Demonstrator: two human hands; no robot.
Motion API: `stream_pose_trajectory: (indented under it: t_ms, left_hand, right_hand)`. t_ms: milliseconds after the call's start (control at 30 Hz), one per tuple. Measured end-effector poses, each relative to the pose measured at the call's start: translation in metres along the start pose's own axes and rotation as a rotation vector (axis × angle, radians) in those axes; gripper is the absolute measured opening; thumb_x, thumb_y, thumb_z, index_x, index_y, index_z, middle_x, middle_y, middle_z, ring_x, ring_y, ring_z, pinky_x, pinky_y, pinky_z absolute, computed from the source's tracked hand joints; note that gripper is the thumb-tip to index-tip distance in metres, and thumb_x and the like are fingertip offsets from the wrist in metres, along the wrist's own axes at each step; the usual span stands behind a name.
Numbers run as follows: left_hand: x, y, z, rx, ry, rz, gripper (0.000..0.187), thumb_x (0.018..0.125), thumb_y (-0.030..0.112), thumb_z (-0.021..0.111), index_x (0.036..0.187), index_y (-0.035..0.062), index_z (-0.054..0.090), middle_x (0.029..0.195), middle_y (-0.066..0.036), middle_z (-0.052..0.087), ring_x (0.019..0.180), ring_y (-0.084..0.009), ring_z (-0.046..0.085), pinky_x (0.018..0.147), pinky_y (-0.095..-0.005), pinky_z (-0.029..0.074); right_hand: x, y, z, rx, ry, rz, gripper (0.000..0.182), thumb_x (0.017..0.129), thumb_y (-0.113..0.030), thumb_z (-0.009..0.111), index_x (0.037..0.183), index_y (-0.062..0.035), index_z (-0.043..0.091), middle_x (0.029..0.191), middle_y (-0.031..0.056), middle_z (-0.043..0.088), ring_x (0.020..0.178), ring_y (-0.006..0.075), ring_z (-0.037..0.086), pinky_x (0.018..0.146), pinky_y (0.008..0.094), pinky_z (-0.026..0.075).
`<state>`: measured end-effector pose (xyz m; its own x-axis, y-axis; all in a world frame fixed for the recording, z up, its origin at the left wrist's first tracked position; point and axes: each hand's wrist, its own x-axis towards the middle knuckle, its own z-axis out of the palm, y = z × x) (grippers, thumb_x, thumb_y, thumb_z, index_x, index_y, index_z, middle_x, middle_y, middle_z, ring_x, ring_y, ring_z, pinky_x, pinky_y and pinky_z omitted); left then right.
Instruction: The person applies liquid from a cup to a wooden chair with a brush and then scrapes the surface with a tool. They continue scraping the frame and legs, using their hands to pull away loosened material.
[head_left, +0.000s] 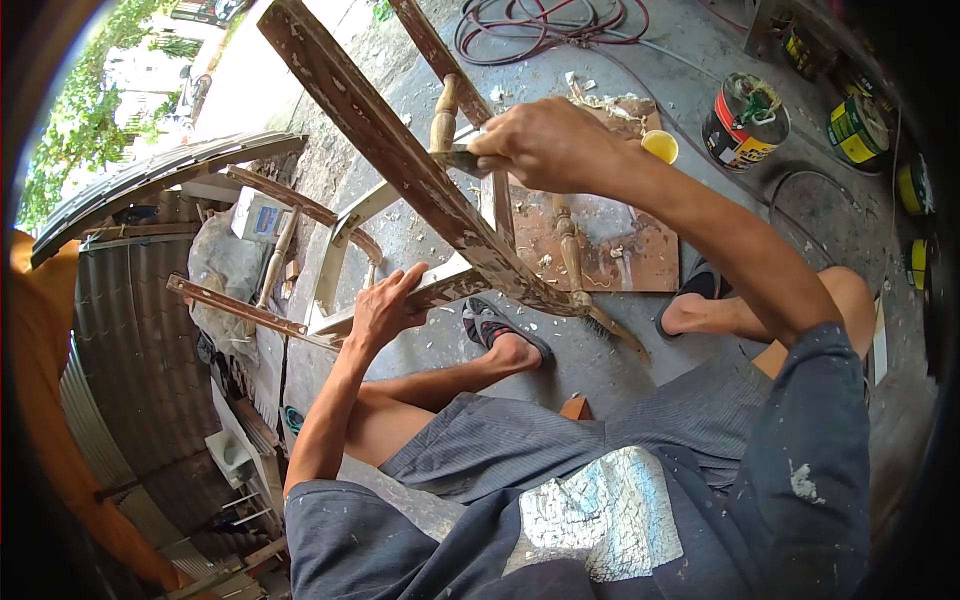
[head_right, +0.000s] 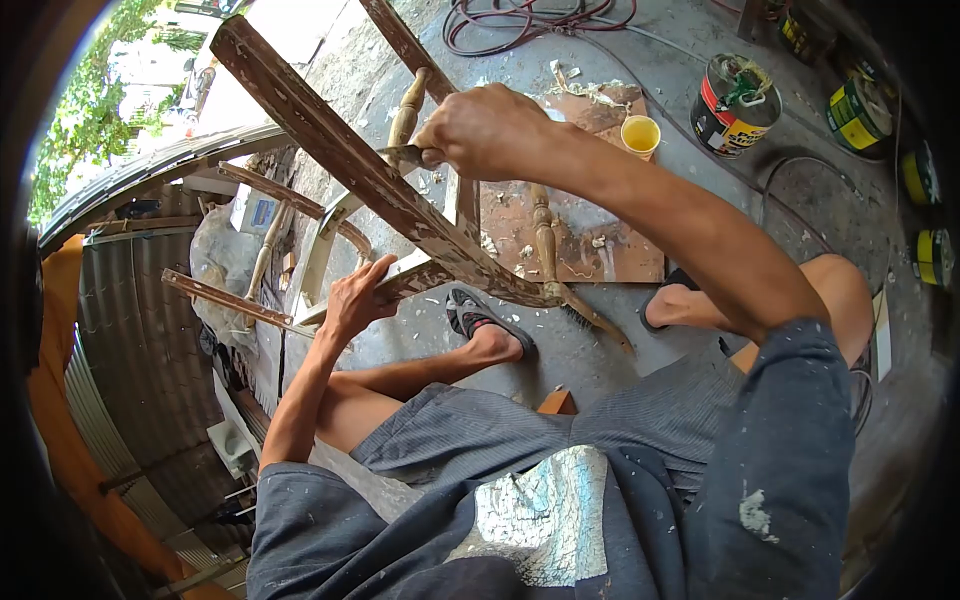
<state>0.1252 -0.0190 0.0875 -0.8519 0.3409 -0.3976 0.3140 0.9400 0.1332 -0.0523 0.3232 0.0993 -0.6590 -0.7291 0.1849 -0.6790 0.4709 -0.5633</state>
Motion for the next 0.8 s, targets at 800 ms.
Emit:
stream_pose_trajectory:
  t_ms: [800]
  left_hand:
    - [-0.003, 0.004, -0.001, -0.012, -0.056, -0.012, 0.078, 0.067, 0.024, 0.085, 0.137, 0.0211, 0.051, 0.094, -0.008, 0.065, 0.086, -0.0307, 0.068, 0.071, -0.0432, 0.055]
  right_hand:
    - [0.069, -0.009, -0.059, -0.326, -0.408, -0.140, 0.015, 0.092, -0.025, 0.067, 0.082, -0.0160, 0.074, 0.071, 0.0013, 0.069, 0.071, 0.0196, 0.068, 0.059, 0.0379, 0.051]
